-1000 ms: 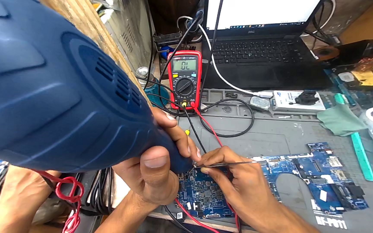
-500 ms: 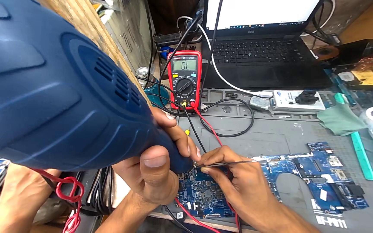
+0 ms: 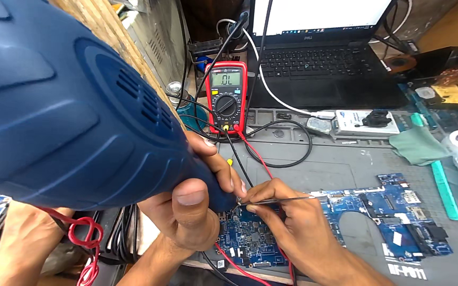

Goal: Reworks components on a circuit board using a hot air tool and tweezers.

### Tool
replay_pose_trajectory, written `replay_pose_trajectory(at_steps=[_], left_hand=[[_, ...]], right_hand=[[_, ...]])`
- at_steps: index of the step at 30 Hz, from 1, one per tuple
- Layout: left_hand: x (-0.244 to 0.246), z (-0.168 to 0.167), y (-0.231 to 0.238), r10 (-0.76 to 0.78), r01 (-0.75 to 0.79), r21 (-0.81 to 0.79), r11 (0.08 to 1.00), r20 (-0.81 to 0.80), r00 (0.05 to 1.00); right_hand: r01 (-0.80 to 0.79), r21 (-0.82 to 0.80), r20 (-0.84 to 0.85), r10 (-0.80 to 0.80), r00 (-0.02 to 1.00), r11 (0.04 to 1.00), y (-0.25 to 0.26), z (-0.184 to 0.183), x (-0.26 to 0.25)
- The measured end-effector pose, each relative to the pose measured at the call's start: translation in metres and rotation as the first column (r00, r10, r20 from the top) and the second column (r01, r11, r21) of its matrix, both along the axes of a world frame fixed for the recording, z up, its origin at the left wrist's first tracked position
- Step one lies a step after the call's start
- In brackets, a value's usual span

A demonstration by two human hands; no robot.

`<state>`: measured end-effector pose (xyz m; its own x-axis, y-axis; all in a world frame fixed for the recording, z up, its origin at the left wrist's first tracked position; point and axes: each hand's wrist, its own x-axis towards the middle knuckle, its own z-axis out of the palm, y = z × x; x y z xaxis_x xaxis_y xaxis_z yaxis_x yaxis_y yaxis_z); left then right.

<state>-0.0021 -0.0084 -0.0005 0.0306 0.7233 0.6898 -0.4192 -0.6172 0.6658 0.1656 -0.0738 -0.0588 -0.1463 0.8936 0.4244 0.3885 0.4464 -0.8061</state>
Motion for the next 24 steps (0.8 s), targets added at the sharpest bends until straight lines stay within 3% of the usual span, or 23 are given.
replay_pose_trajectory(at_steps=[24], left_hand=[[0.0002, -0.0007, -0.0005, -0.001, 0.001, -0.007, 1.000, 0.015, 1.000]], right_hand=[[0.000, -0.002, 0.003, 0.000, 1.000, 1.000, -0.0003, -0.0003, 0.0003]])
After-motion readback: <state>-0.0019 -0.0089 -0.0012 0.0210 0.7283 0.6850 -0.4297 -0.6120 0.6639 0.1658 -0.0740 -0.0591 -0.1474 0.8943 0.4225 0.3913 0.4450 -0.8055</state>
